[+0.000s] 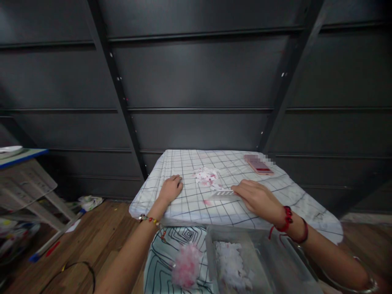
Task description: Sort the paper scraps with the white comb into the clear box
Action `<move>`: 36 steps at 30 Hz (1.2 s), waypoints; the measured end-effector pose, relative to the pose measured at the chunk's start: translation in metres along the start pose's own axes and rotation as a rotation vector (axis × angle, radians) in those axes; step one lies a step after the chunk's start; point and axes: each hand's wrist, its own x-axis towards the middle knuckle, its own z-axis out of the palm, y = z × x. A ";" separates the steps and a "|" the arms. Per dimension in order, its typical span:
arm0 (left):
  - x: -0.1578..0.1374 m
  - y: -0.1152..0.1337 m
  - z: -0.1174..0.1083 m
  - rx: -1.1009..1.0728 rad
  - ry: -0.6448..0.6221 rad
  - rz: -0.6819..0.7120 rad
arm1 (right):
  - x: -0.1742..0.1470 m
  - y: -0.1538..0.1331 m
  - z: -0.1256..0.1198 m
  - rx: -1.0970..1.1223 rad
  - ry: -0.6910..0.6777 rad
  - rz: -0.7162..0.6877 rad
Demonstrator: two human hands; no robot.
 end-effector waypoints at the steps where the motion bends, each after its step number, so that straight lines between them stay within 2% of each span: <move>1: 0.000 0.000 0.000 0.001 0.003 0.001 | -0.001 -0.002 -0.002 0.002 0.013 0.004; 9: 0.000 0.003 -0.004 0.007 -0.014 -0.021 | -0.006 -0.022 -0.003 -0.075 0.055 0.051; 18: 0.000 0.005 -0.007 -0.005 -0.032 -0.025 | 0.006 -0.053 -0.013 -0.003 0.043 0.047; 24: -0.001 0.004 -0.006 0.007 -0.026 -0.031 | 0.007 -0.035 -0.012 -0.079 0.097 0.055; 32: -0.001 0.001 -0.001 0.013 -0.010 -0.007 | -0.009 0.007 -0.006 -0.161 0.079 0.146; 36: -0.001 0.001 -0.001 0.007 -0.017 -0.008 | -0.015 0.019 -0.001 -0.189 0.048 0.193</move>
